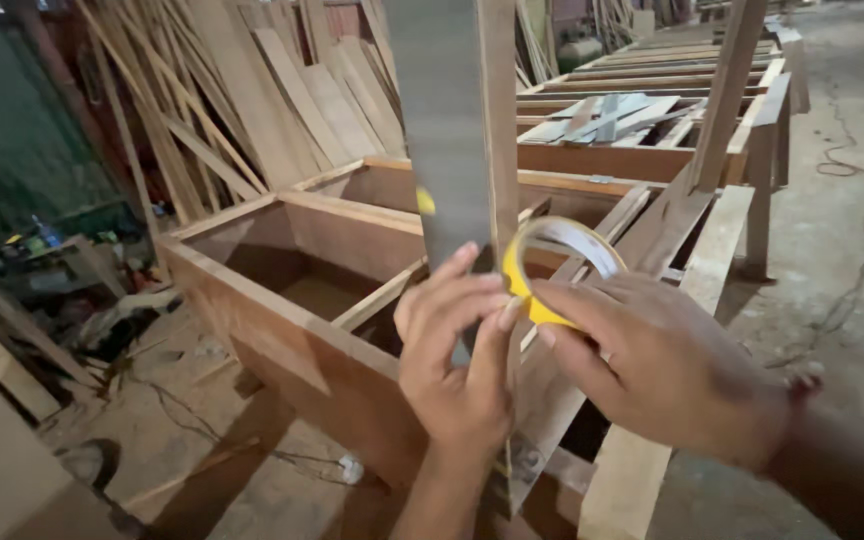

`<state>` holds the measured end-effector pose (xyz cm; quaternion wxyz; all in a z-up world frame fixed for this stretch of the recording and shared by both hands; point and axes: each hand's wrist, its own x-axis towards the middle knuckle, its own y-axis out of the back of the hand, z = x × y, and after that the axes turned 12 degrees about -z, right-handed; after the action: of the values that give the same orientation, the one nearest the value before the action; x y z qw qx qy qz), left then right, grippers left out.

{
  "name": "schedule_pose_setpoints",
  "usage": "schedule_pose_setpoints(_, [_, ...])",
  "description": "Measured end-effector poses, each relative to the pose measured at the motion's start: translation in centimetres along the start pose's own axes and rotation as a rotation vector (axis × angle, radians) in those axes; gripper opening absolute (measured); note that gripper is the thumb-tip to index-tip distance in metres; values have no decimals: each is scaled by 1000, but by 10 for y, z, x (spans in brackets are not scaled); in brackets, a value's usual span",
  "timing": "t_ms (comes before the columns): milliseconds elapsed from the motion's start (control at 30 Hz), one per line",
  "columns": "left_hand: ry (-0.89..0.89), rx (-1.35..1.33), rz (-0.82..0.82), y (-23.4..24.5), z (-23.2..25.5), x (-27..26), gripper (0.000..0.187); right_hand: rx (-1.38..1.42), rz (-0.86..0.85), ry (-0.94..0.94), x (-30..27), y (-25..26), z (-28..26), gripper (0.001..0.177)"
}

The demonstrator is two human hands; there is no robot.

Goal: The person applies yellow tape to the edges of wooden cabinet structures and panels using a roll of tape by hand.

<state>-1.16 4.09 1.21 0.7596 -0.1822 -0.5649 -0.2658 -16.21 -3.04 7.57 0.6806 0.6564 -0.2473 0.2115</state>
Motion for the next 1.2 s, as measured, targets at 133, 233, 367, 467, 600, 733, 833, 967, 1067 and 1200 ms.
schedule_pose_setpoints(133, [78,-38,153,-12,-7,34,5,17,-162,-385,40,28,1,23])
schedule_pose_setpoints(233, [180,-24,185,-22,-17,52,3,101,-197,-417,66,48,8,19])
schedule_pose_setpoints(367, [259,-135,161,-27,-18,57,9,83,-326,-413,84,61,18,16])
schedule_pose_setpoints(467, [340,-239,170,-26,-12,62,33,99,-408,-448,85,63,21,17])
schedule_pose_setpoints(600, [508,-424,161,-24,-1,69,76,203,-367,-384,82,63,29,14])
schedule_pose_setpoints(733, [662,-232,68,-28,13,66,71,250,-383,-390,67,67,35,8])
schedule_pose_setpoints(833, [787,-261,51,-31,19,77,65,371,-359,-371,62,65,41,8])
schedule_pose_setpoints(967, [630,-75,-195,-13,26,84,105,477,-410,-340,62,56,45,8])
schedule_pose_setpoints(1067, [793,-260,-206,-8,26,77,82,467,-416,-480,46,50,42,12])
schedule_pose_setpoints(1200, [831,-284,-201,-9,24,80,85,741,-522,-970,8,0,48,18])
